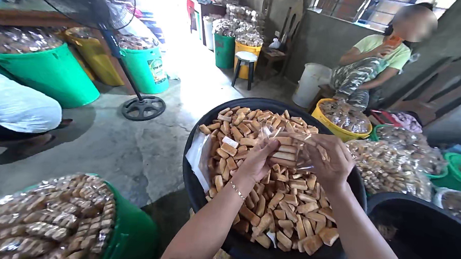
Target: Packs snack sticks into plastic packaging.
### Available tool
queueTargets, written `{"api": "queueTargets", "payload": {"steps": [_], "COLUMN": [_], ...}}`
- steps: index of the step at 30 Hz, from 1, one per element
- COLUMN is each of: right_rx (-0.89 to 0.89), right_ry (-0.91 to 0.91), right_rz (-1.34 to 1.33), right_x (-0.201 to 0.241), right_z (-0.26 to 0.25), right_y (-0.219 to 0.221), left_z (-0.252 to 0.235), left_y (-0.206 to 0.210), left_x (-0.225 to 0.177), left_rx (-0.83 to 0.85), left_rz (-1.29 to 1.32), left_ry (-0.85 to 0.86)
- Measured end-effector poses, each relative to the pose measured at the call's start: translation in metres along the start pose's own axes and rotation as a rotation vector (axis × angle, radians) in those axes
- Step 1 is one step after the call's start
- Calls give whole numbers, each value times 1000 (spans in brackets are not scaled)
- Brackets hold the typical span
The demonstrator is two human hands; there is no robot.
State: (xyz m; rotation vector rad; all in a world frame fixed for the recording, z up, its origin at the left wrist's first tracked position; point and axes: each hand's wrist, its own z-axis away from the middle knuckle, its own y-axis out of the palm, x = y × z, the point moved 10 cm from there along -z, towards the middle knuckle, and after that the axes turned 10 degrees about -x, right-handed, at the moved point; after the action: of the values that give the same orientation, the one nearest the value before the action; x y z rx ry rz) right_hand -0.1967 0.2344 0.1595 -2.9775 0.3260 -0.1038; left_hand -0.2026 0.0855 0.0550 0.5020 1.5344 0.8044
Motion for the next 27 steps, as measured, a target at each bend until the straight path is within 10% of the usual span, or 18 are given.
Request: {"api": "queueTargets", "payload": {"steps": [10,16,27], "right_rx": [75,321,704], "right_ry": [56,98,663], "right_rz": [168,231,-624], "right_x": [17,32,35], "right_z": [-6,13,64], "right_y": [-9,13,56], "left_z": [10,18,64], "left_y": [5,-9,-20], "left_x": [-1,-31,-69], "left_rx": [20,-141,-287], "left_rz": [-21,-239,-640], "left_ry": [-54,242,597]}}
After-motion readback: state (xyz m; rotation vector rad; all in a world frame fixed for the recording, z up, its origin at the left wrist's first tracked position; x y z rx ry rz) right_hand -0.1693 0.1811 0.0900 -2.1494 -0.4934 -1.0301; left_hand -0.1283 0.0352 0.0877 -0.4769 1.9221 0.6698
